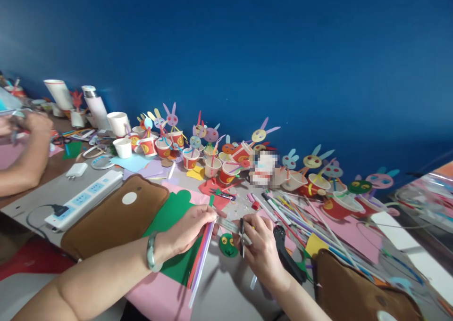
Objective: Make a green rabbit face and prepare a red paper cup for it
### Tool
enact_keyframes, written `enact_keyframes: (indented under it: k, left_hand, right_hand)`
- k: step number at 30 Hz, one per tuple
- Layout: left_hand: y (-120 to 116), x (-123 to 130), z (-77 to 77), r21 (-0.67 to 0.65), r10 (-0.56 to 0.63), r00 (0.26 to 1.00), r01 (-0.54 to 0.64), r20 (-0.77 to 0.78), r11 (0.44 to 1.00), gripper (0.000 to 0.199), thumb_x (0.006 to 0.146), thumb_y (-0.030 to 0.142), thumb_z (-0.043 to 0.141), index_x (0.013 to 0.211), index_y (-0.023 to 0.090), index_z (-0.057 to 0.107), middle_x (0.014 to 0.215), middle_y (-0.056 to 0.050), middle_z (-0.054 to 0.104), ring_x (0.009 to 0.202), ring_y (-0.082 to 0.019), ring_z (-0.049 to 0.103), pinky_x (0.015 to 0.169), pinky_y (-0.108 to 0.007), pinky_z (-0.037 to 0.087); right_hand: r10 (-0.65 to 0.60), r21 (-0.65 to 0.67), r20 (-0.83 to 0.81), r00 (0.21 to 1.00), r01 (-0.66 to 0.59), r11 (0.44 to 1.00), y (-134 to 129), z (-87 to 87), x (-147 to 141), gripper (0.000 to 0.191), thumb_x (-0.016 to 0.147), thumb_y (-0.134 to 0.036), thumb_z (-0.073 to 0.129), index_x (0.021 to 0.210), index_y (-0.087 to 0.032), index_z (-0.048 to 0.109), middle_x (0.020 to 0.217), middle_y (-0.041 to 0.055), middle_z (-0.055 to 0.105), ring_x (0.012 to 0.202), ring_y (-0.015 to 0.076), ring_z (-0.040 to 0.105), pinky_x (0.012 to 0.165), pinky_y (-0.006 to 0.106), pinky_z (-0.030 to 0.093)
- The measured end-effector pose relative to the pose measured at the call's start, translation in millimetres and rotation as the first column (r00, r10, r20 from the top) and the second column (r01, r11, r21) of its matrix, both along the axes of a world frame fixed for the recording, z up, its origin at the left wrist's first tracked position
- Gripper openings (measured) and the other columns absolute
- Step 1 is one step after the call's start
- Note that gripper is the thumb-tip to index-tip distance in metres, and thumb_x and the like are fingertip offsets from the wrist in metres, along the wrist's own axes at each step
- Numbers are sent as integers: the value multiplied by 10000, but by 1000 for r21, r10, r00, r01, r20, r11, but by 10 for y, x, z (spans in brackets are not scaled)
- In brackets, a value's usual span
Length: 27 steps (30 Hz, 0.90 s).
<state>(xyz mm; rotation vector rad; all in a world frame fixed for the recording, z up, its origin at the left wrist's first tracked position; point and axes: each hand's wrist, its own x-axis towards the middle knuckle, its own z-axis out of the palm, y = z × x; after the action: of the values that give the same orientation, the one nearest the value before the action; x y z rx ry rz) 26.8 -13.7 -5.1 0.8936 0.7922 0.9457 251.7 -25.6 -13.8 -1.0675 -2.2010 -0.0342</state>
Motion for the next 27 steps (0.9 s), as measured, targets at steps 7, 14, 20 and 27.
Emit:
enact_keyframes:
  k: [7, 14, 20, 27]
  left_hand:
    - [-3, -20, 72, 49, -29, 1000, 28, 12, 998, 268, 842, 417, 689, 855, 150, 689, 764, -51, 672, 683, -157, 634, 694, -291, 509]
    - [48, -82, 208, -24, 82, 987, -79, 140, 997, 277, 840, 431, 736, 851, 162, 670, 800, -49, 678, 736, -164, 631, 728, -297, 506]
    - [109, -70, 135, -83, 187, 948, -171, 257, 982, 227, 839, 353, 750, 836, 160, 631, 853, -46, 695, 823, -187, 685, 796, -325, 539]
    - [35, -41, 245, -51, 149, 949, -140, 279, 989, 318, 776, 377, 817, 778, 136, 610, 967, -85, 715, 816, -192, 704, 807, -339, 555]
  right_hand:
    - [-36, -56, -65, 997, 33, 998, -24, -47, -5, 144, 831, -113, 546, 888, -220, 624, 952, 72, 631, 834, 233, 571, 750, 403, 474]
    - [-188, -258, -374, 908, 93, 962, -132, 19, -130, 139, 919, -337, 631, 971, -230, 703, 962, 80, 664, 866, 235, 640, 771, 388, 523]
    - [-177, -514, -424, 888, -76, 854, -288, 112, -277, 143, 814, -325, 687, 768, -204, 625, 756, 27, 616, 680, 177, 589, 643, 308, 484]
    - [-63, -796, -439, 896, -356, 489, -428, 174, -368, 195, 840, -352, 669, 777, -190, 580, 764, 1, 578, 675, 131, 522, 631, 257, 447]
